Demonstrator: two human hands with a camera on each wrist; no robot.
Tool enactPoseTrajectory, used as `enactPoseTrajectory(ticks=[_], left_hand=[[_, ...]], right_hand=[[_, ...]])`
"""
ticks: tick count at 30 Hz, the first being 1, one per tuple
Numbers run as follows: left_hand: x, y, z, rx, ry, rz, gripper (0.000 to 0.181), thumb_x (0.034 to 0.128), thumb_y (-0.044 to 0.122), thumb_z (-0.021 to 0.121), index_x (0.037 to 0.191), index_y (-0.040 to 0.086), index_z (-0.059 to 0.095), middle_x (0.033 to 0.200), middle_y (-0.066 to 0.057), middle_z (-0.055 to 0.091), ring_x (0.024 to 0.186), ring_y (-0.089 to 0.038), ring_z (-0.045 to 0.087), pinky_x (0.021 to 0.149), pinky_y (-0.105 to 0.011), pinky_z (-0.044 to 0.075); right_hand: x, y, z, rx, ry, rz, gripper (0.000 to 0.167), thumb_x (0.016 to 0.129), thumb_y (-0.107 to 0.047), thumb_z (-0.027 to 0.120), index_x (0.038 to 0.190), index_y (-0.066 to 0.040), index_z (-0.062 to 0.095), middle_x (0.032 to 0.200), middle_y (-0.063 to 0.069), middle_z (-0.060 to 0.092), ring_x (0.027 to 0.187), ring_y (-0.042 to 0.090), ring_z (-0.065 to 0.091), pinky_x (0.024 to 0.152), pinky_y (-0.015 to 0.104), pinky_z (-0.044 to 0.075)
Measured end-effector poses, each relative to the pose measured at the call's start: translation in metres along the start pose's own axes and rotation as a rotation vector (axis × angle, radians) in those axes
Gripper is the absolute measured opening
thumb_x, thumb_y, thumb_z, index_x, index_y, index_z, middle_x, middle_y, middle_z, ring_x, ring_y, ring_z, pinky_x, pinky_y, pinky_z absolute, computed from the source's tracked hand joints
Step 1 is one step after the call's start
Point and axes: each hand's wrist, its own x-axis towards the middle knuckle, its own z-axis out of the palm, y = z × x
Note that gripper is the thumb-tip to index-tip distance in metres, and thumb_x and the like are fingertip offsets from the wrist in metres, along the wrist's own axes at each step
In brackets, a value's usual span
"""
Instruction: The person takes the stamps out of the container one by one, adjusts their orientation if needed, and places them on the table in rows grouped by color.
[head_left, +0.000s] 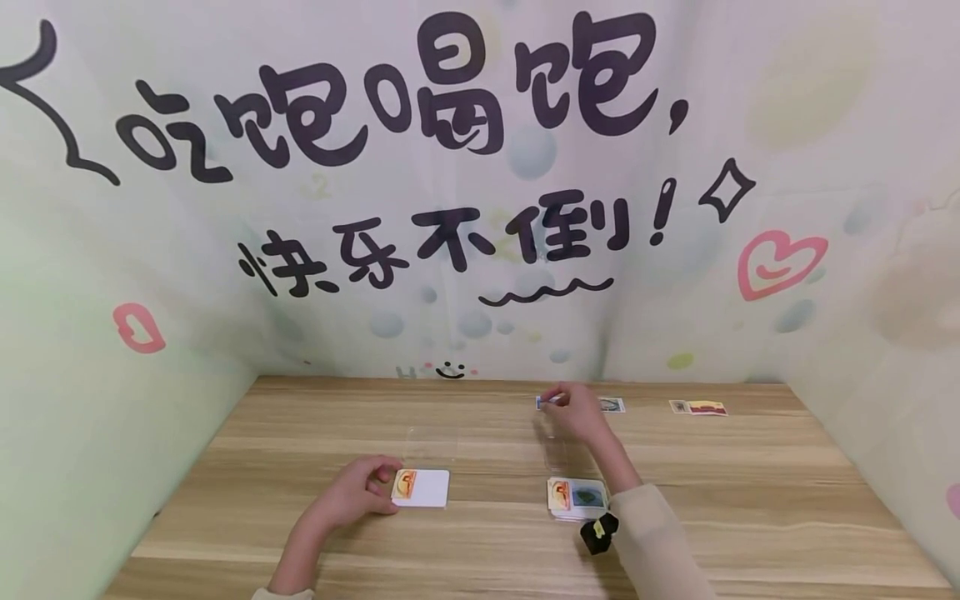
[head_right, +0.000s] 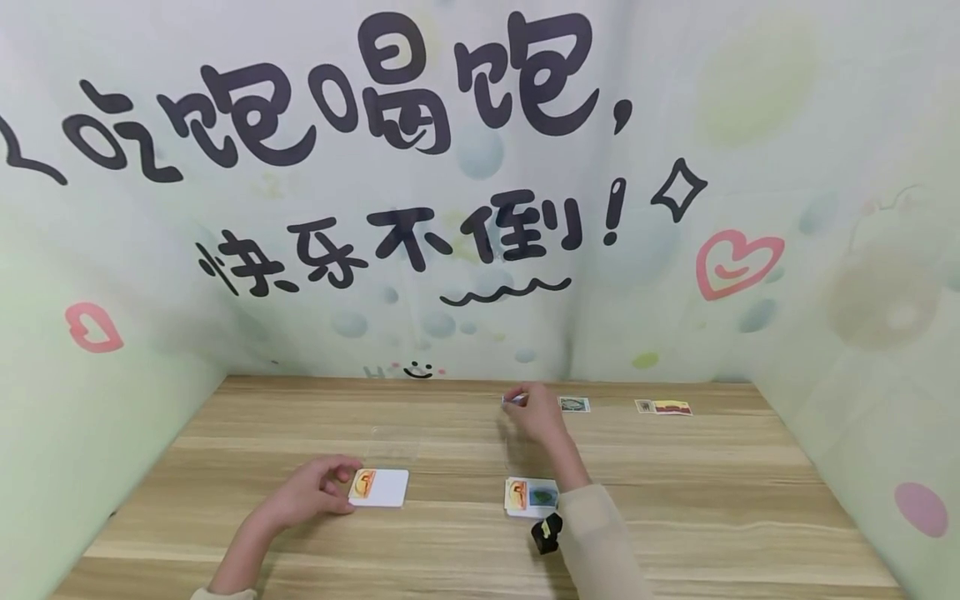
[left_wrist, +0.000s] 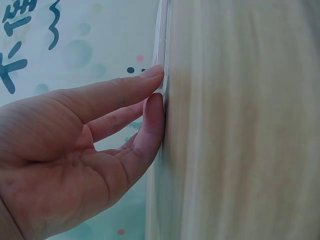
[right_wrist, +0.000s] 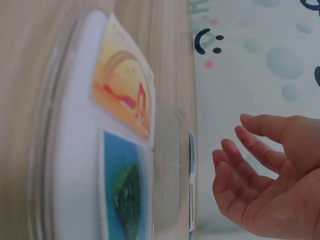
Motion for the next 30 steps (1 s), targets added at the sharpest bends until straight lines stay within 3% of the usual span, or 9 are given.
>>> enactPoseTrajectory(ticks=[6,16,30], left_hand=[[-0.001,0.001,0.000,-0.003,0.001,-0.005,0.054,0.0786,-0.010,0.083,0.128,-0.015,0.062,0.106,-0.016,0.058,0.083,-0.019,0.058,0.070,-0.024,0.051],[-0.001,0.001,0.000,-0.001,0.003,-0.005,0.055,0.0786,-0.010,0.083,0.129,-0.016,0.061,0.106,-0.016,0.058,0.084,-0.019,0.058,0.070,-0.024,0.051],[0.000,0.000,0.000,-0.006,-0.006,0.005,0.055,0.0783,-0.010,0.083,0.128,-0.015,0.061,0.106,-0.016,0.058,0.083,-0.019,0.058,0.069,-0.024,0.051]], right_hand=[[-0.005,-0.006,0.004,0.010,0.021,-0.029,0.013,0.093,-0.005,0.073,0.101,0.005,0.074,0.092,0.018,0.072,0.087,0.030,0.068,0.067,0.031,0.051],[-0.015,-0.014,0.008,0.047,0.005,0.000,0.013,0.096,-0.007,0.073,0.103,0.003,0.073,0.093,0.015,0.070,0.087,0.026,0.064,0.065,0.030,0.048],[-0.021,-0.022,0.019,0.059,0.010,-0.025,0.012,0.095,-0.006,0.075,0.103,0.002,0.074,0.090,0.013,0.069,0.087,0.027,0.065,0.067,0.031,0.048]])
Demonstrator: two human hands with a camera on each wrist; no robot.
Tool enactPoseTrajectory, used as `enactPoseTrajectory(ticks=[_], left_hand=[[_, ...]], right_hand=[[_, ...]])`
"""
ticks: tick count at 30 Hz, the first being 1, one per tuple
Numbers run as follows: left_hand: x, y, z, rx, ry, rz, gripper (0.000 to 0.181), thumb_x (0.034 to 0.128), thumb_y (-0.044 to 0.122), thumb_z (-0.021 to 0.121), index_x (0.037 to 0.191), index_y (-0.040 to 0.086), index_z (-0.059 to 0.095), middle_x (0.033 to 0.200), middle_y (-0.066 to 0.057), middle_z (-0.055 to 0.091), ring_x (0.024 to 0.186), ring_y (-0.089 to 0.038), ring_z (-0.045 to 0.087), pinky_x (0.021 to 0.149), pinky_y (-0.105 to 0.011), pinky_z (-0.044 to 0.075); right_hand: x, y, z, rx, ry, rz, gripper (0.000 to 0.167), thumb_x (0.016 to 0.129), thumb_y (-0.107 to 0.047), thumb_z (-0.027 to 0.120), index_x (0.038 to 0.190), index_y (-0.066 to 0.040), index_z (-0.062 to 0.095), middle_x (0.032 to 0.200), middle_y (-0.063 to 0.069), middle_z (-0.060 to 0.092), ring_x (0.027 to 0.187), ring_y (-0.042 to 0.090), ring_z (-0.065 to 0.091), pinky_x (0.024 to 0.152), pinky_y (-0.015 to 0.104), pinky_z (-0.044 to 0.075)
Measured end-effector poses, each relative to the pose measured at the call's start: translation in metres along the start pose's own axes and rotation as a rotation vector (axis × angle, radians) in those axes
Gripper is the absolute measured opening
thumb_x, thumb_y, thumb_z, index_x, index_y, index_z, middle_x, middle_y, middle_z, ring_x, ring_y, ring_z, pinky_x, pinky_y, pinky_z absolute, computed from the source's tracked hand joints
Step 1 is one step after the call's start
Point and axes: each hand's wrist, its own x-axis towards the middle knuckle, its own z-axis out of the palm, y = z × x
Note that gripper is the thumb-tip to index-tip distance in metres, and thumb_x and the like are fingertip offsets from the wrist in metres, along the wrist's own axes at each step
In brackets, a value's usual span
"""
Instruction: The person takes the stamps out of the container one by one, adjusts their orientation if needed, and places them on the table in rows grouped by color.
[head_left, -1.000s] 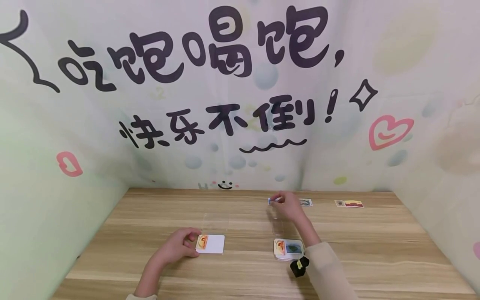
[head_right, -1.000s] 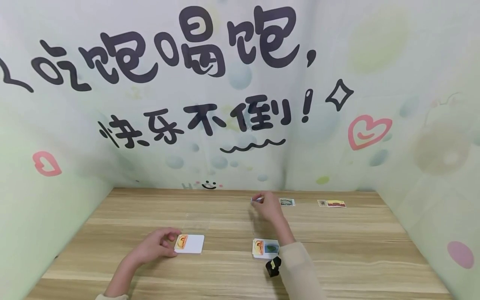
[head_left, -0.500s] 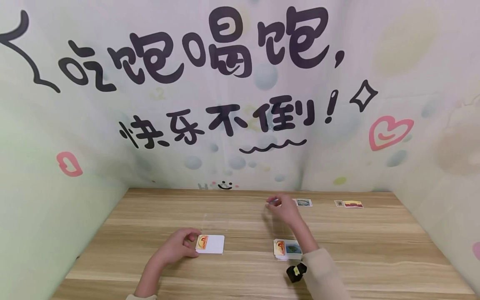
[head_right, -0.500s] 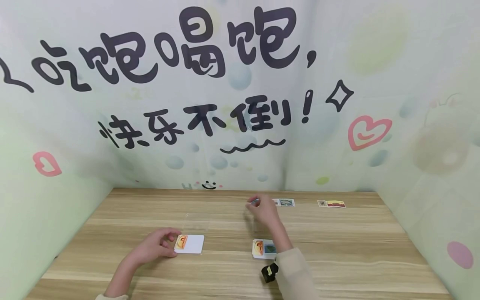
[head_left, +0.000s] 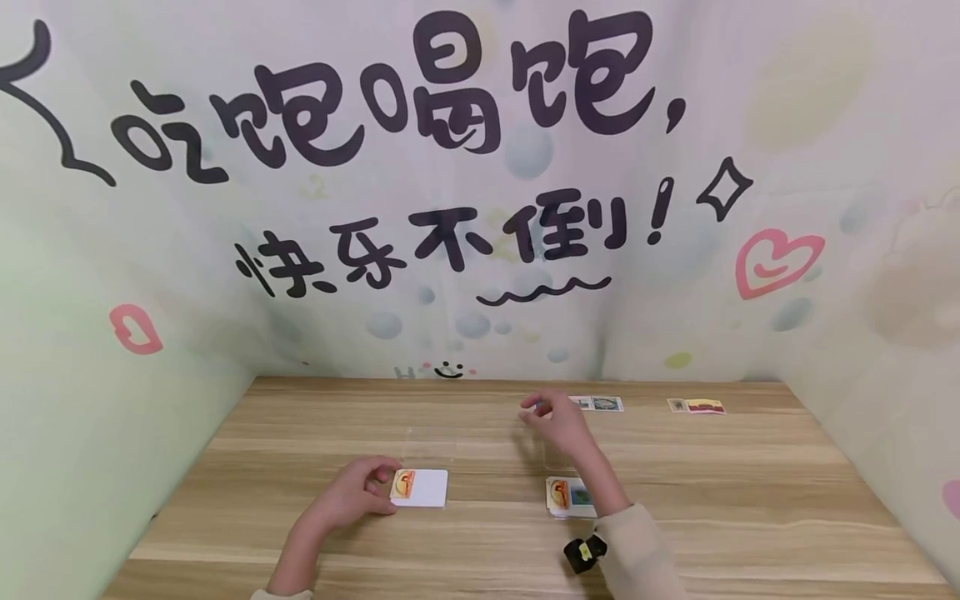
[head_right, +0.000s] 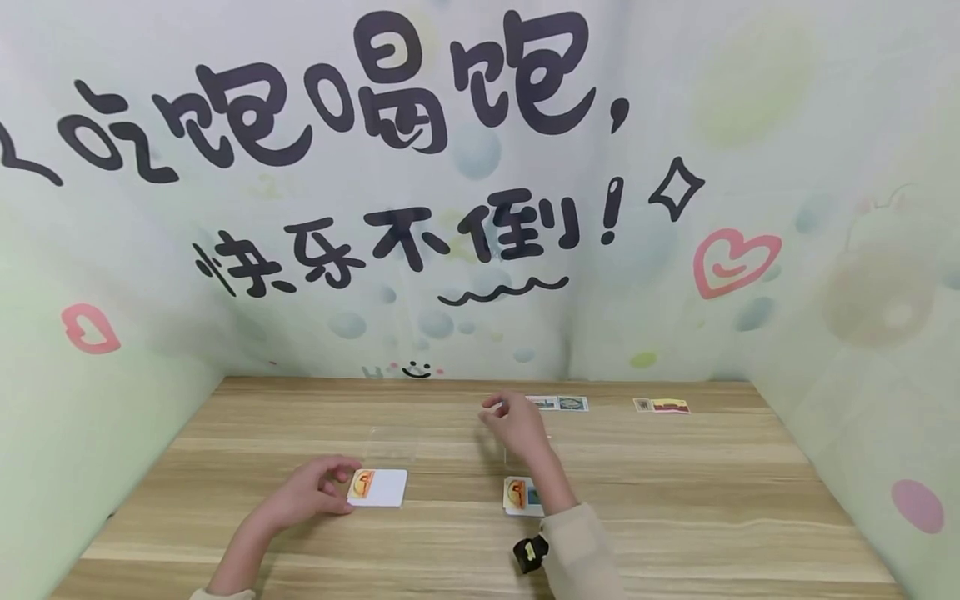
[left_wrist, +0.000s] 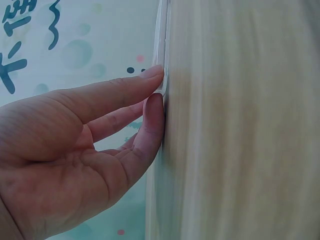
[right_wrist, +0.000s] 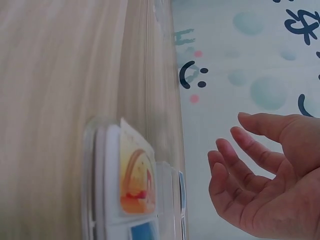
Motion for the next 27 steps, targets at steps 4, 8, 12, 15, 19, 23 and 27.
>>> enactPoseTrajectory(ticks=[4,8,12,15,19,23,27], left_hand=[[0.000,0.001,0.000,-0.003,0.000,0.006,0.055,0.0776,-0.011,0.083,0.127,-0.016,0.061,0.106,-0.017,0.058,0.083,-0.020,0.059,0.069,-0.024,0.051],[-0.001,0.001,0.000,-0.008,0.003,0.010,0.055,0.0768,-0.011,0.083,0.127,-0.016,0.061,0.105,-0.016,0.058,0.082,-0.020,0.059,0.069,-0.024,0.051],[-0.001,0.001,0.000,-0.010,0.005,0.010,0.055,0.0765,-0.011,0.083,0.127,-0.016,0.061,0.104,-0.016,0.058,0.082,-0.020,0.059,0.069,-0.024,0.052],[-0.001,0.001,0.000,-0.014,0.006,0.009,0.055,0.0766,-0.011,0.083,0.127,-0.016,0.061,0.104,-0.016,0.057,0.082,-0.020,0.060,0.069,-0.024,0.052],[-0.001,0.001,0.000,-0.016,0.003,0.002,0.055,0.0774,-0.011,0.082,0.128,-0.016,0.061,0.104,-0.016,0.057,0.083,-0.020,0.061,0.069,-0.024,0.053],[-0.001,0.001,0.000,-0.018,0.001,-0.001,0.055,0.0778,-0.011,0.082,0.128,-0.016,0.061,0.105,-0.016,0.057,0.083,-0.020,0.062,0.070,-0.024,0.053],[-0.001,0.001,0.000,-0.013,0.000,0.000,0.055,0.0775,-0.011,0.082,0.128,-0.016,0.061,0.104,-0.015,0.057,0.083,-0.020,0.061,0.070,-0.024,0.053]], right_hand=[[-0.001,-0.002,0.003,0.014,-0.012,0.000,0.012,0.095,-0.006,0.075,0.105,0.002,0.074,0.091,0.013,0.069,0.087,0.026,0.064,0.068,0.031,0.049],[-0.004,-0.005,0.006,0.029,-0.026,0.005,0.013,0.096,-0.008,0.074,0.106,0.001,0.074,0.093,0.013,0.069,0.088,0.025,0.064,0.069,0.032,0.050],[-0.007,-0.009,0.009,0.037,-0.036,0.004,0.012,0.097,-0.008,0.074,0.106,0.000,0.074,0.093,0.012,0.070,0.089,0.025,0.065,0.070,0.032,0.050],[-0.009,-0.013,0.011,0.046,-0.047,-0.001,0.013,0.097,-0.008,0.073,0.107,0.000,0.073,0.094,0.012,0.070,0.089,0.025,0.065,0.069,0.032,0.050],[-0.011,-0.016,0.016,0.057,-0.053,-0.012,0.012,0.097,-0.007,0.074,0.107,0.001,0.073,0.092,0.011,0.069,0.088,0.024,0.064,0.067,0.031,0.049],[-0.012,-0.018,0.021,0.057,-0.043,-0.044,0.011,0.094,-0.006,0.076,0.103,0.000,0.074,0.089,0.010,0.069,0.086,0.025,0.066,0.065,0.030,0.048],[-0.015,-0.019,0.025,0.076,-0.045,-0.057,0.010,0.093,-0.005,0.077,0.101,0.000,0.074,0.087,0.010,0.069,0.085,0.025,0.066,0.064,0.030,0.048]])
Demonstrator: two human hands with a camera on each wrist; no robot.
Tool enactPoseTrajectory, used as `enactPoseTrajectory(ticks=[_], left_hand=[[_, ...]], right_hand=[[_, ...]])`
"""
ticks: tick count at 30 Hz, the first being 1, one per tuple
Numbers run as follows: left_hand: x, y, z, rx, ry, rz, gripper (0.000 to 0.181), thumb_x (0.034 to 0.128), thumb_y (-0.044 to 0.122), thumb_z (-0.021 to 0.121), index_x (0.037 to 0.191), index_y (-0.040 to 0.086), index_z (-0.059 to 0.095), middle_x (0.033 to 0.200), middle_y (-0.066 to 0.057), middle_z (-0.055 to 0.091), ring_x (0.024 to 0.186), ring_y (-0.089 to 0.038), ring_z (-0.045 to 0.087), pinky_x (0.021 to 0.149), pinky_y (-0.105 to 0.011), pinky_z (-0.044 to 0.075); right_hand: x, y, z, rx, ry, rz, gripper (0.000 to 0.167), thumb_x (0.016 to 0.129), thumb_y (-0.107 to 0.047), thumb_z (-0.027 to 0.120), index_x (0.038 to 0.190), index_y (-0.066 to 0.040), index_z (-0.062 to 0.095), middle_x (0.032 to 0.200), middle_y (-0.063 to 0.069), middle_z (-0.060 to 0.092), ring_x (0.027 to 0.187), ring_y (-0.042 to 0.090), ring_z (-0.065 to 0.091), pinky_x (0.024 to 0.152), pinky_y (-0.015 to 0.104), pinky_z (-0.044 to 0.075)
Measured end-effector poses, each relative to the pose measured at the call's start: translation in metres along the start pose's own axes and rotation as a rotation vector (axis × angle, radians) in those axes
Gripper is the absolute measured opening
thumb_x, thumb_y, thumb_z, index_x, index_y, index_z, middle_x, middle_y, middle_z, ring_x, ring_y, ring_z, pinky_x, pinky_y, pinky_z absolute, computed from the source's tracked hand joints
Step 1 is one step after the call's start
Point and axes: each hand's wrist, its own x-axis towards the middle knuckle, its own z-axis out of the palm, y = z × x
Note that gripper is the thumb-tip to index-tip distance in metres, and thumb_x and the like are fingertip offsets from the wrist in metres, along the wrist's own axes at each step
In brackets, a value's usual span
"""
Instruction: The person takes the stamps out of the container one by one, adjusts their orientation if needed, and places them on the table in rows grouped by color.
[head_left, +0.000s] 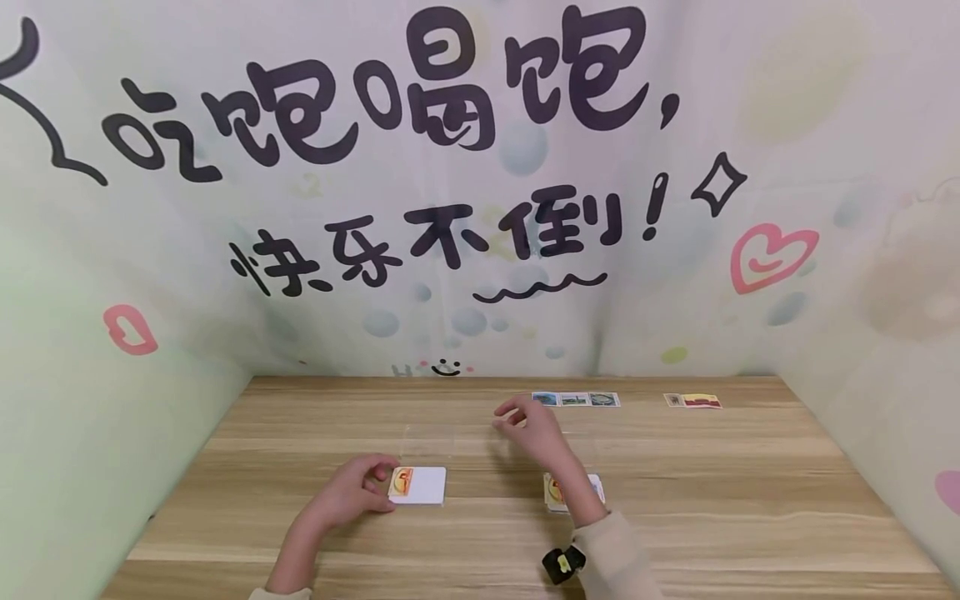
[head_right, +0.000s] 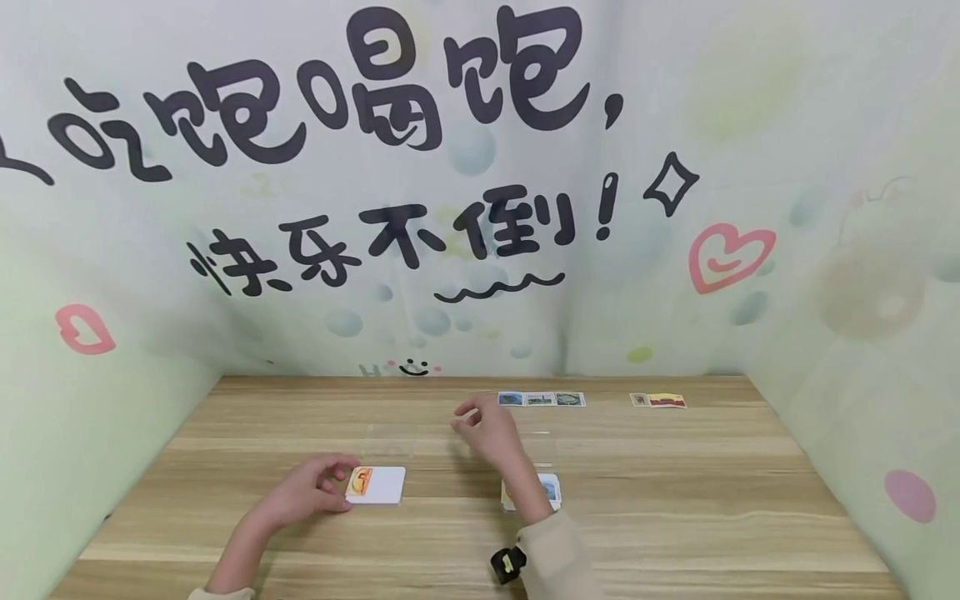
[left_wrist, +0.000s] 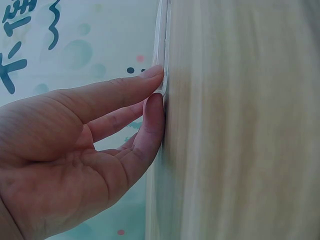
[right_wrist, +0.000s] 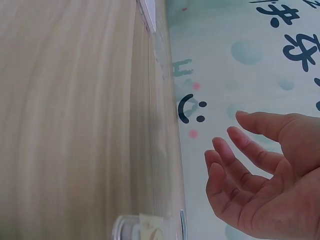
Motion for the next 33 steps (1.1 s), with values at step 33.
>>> enactPoseTrajectory(ticks=[33], left_hand=[[0.000,0.002,-0.001,0.008,-0.013,0.013,0.055,0.0790,-0.011,0.082,0.129,-0.017,0.059,0.105,-0.016,0.057,0.083,-0.020,0.059,0.069,-0.023,0.051]], right_hand=[[-0.005,-0.024,0.030,0.045,-0.099,-0.021,0.014,0.095,-0.010,0.076,0.106,-0.001,0.073,0.090,0.010,0.069,0.081,0.020,0.062,0.065,0.029,0.049]])
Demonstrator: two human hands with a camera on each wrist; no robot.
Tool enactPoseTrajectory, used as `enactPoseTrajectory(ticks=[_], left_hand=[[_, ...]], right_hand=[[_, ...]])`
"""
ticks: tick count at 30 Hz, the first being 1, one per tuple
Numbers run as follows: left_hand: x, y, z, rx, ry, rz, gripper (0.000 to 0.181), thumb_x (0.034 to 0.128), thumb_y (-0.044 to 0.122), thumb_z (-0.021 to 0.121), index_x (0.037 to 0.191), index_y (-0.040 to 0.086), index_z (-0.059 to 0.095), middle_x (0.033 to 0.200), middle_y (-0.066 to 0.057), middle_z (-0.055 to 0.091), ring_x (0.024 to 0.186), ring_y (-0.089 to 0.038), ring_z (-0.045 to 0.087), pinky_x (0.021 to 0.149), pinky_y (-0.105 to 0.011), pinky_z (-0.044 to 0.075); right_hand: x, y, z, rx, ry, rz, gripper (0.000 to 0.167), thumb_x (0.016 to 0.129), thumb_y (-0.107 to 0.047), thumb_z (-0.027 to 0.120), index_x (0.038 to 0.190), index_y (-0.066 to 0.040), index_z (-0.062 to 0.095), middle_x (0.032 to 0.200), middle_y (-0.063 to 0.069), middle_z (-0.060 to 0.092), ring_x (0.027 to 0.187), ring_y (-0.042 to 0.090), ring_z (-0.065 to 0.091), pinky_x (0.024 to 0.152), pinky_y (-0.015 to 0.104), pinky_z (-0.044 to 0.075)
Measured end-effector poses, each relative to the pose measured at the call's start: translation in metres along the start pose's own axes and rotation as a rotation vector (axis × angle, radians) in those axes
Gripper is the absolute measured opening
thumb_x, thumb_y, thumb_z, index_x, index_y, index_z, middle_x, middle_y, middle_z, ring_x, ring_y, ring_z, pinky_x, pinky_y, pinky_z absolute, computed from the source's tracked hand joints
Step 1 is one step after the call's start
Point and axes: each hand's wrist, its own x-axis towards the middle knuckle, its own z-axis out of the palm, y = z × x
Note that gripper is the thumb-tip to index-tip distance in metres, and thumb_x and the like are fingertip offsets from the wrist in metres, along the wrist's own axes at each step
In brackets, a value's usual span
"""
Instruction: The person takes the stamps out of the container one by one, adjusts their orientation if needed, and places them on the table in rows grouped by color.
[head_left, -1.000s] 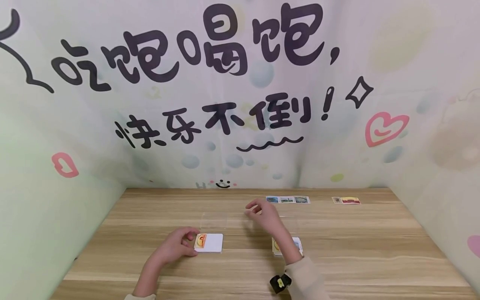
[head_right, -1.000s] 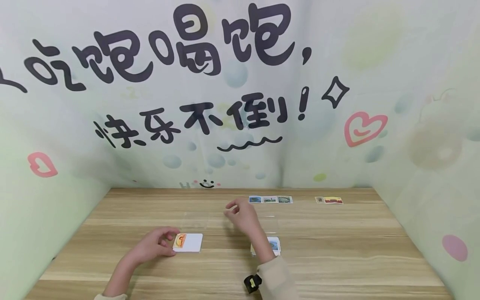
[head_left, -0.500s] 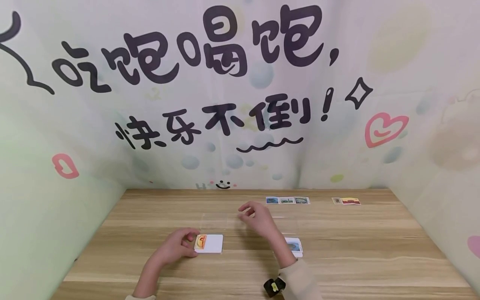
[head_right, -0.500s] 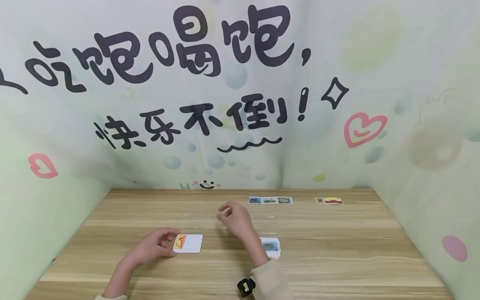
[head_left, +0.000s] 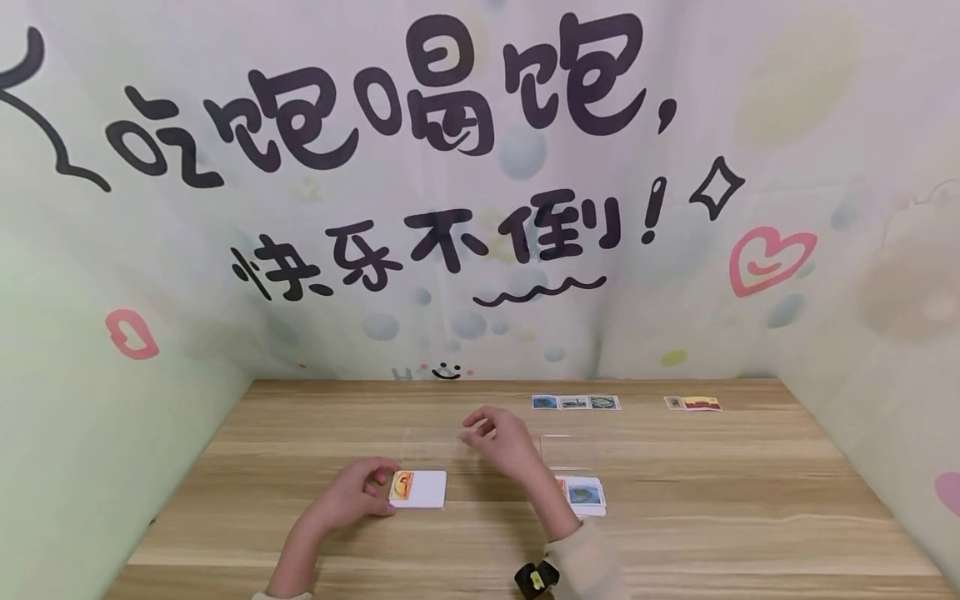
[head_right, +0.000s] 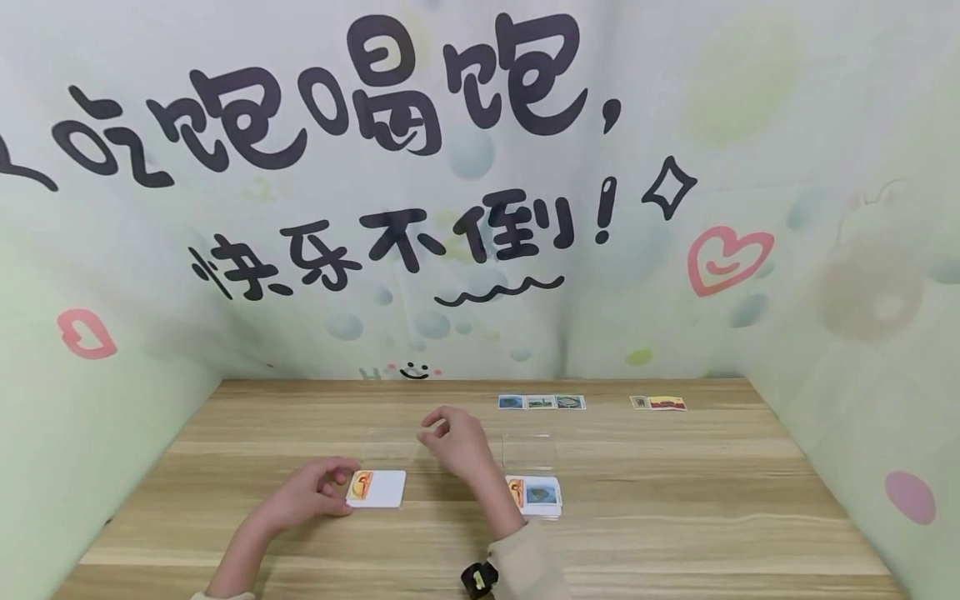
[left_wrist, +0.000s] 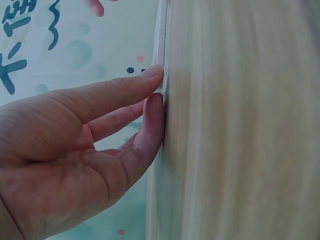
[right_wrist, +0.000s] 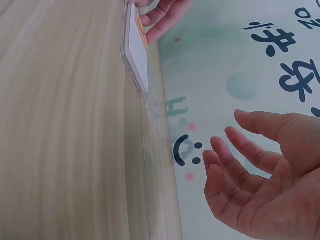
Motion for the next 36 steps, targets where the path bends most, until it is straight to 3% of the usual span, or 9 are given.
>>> enactPoseTrajectory(ticks=[36], left_hand=[[0.001,0.000,0.000,0.009,-0.004,0.004,0.055,0.0807,-0.010,0.082,0.130,-0.018,0.059,0.107,-0.017,0.058,0.085,-0.020,0.059,0.071,-0.024,0.053]], right_hand=[[-0.002,-0.018,0.029,0.056,-0.053,-0.024,0.017,0.097,-0.011,0.075,0.108,0.000,0.073,0.090,0.007,0.066,0.080,0.020,0.058,0.063,0.026,0.045]])
